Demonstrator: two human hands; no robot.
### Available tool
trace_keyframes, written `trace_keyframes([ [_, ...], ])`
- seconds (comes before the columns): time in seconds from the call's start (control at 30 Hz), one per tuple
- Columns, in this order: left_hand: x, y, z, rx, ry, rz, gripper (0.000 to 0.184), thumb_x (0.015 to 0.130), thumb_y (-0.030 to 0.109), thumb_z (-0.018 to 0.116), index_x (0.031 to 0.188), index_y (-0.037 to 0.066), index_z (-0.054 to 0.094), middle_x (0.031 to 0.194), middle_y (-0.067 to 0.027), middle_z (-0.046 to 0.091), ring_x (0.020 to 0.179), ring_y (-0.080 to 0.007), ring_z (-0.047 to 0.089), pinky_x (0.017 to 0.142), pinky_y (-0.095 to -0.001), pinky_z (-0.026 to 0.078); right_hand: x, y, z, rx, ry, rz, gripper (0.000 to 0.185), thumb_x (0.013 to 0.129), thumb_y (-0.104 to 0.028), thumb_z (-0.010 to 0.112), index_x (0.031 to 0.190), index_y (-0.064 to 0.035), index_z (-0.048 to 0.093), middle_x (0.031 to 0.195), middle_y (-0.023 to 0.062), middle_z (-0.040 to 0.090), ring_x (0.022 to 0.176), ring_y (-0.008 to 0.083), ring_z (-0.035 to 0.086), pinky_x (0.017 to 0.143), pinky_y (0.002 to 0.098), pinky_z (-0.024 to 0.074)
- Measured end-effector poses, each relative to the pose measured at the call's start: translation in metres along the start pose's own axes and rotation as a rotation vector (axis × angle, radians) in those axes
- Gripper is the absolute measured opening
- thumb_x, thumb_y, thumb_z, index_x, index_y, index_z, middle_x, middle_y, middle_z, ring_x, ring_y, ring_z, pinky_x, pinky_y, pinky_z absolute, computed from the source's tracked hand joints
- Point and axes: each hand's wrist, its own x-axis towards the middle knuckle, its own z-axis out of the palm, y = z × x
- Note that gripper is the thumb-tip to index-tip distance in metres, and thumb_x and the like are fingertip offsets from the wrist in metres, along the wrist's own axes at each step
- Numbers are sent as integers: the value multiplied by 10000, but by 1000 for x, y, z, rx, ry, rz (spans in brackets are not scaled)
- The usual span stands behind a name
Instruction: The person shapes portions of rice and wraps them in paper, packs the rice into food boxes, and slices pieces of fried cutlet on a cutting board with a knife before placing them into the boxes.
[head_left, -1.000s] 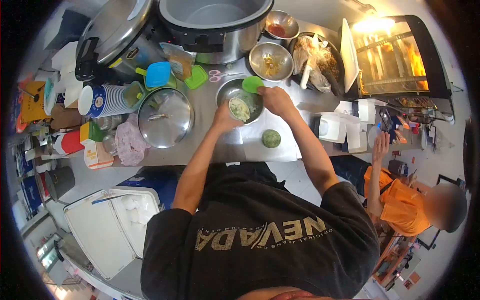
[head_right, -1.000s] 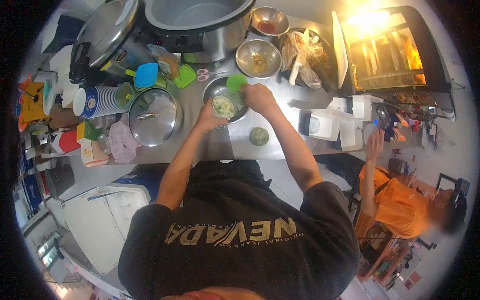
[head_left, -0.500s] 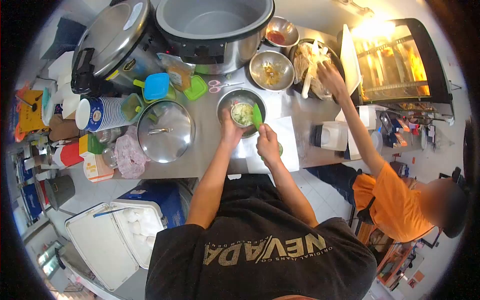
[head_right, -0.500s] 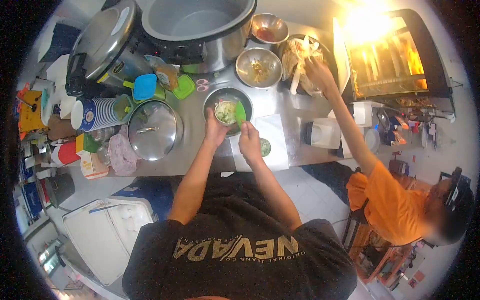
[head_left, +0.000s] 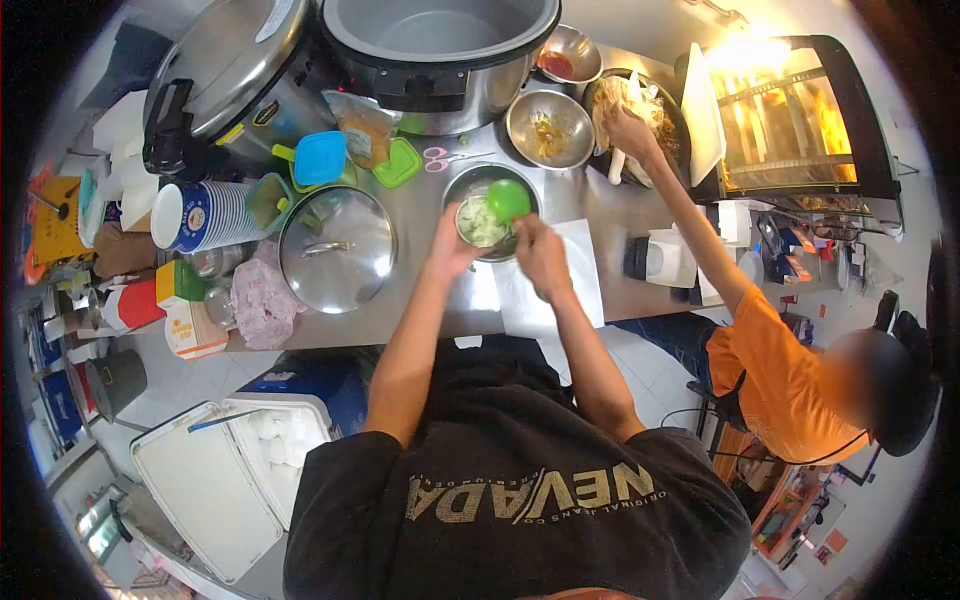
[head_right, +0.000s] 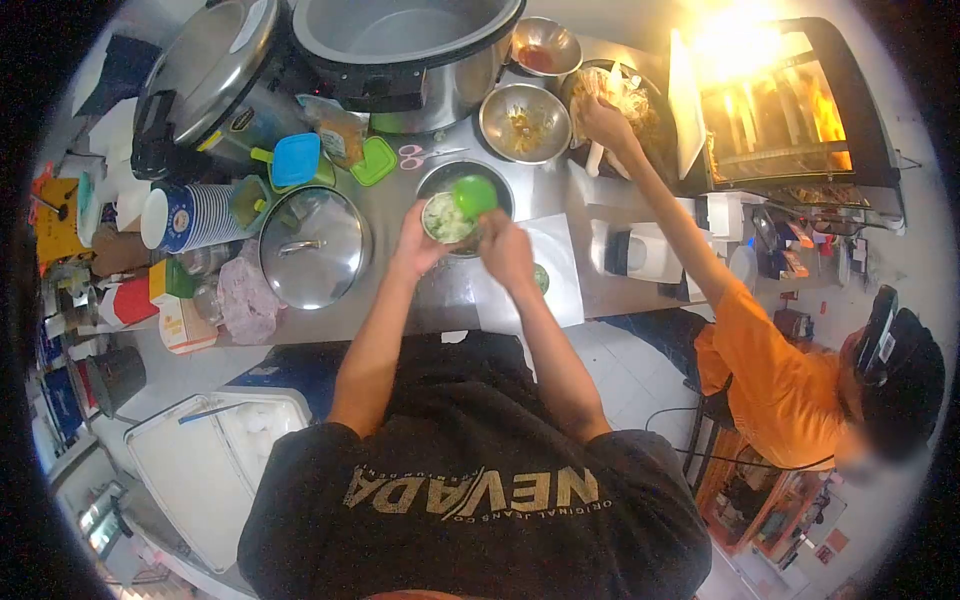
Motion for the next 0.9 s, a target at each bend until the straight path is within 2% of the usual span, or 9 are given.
trace_keyframes([
  [0.07, -19, 24, 4, -12, 13, -91, 490, 1035, 435, 383, 1292, 81, 603, 1292, -152, 642, 1176, -333, 629, 960, -584, 524, 24, 8, -8, -209, 17, 17, 229, 968, -236, 570, 1039, -77, 720, 883, 251, 711, 832, 452, 691, 738, 529, 539],
  [0.2, -17, 40, -6, -168, -238, -343, 530, 1021, 428, 408, 1314, 18, 571, 1285, -246, 615, 1157, -453, 614, 869, -583, 573, 49, 12, -12, -604, -135, -235, 267, 940, -199, 553, 1179, -103, 624, 868, 233, 709, 781, 431, 702, 691, 532, 553],
  [0.33, -6, 42, -9, -122, -289, -387, 569, 1005, 445, 413, 1322, -5, 558, 1261, -277, 615, 1141, -466, 620, 834, -559, 590, 63, 23, -12, -650, -252, -570, 366, 927, -145, 527, 1293, -143, 519, 863, 216, 705, 746, 407, 712, 656, 535, 561],
  [0.43, -1, 49, -6, -105, -312, -419, 545, 991, 447, 448, 1281, 7, 585, 1247, -256, 634, 1148, -482, 613, 862, -570, 563, 79, 24, -35, -841, -480, -600, 310, 941, -119, 508, 1242, -118, 582, 879, 205, 710, 746, 394, 714, 666, 530, 564],
  [0.53, -10, 56, -7, -164, -301, -405, 548, 997, 448, 436, 1280, 3, 584, 1249, -247, 637, 1140, -495, 614, 875, -578, 561, 101, 41, -51, -803, -473, -746, 273, 940, -125, 515, 1177, -90, 645, 904, 171, 718, 791, 359, 723, 713, 507, 567],
  [0.57, -23, 57, -6, -113, -285, -299, 597, 1013, 446, 390, 1326, -40, 542, 1272, -304, 610, 1129, -461, 641, 816, -544, 604, 101, 34, -60, -917, -538, -697, 261, 929, -129, 527, 1129, -85, 688, 954, 120, 728, 944, 310, 716, 817, 478, 552],
  [0.7, -65, 45, -14, -109, -93, -158, 539, 1023, 432, 382, 1312, 20, 577, 1285, -215, 638, 1148, -374, 650, 879, -543, 582, 95, 41, -36, -918, -231, -784, 274, 893, -131, 568, 1130, -71, 693, 1093, 111, 708, 1079, 293, 653, 913, 457, 514],
  [0.8, -97, 13, -33, -77, 28, -80, 483, 1025, 415, 398, 1277, 67, 620, 1261, -142, 674, 1146, -292, 659, 929, -513, 561, 49, 16, -5, -484, 73, -705, 321, 896, -146, 586, 1187, -44, 676, 1109, 185, 681, 1070, 366, 637, 969, 481, 493],
  [0.9, -108, -20, -79, 25, 54, -57, 493, 1046, 413, 358, 1298, 70, 607, 1269, -123, 671, 1161, -278, 650, 957, -513, 549, -38, 8, 34, 99, -347, 22, 532, 1025, -399, 486, 1344, 16, 583, 1281, 250, 620, 1274, 382, 547, 1086, 461, 428],
])
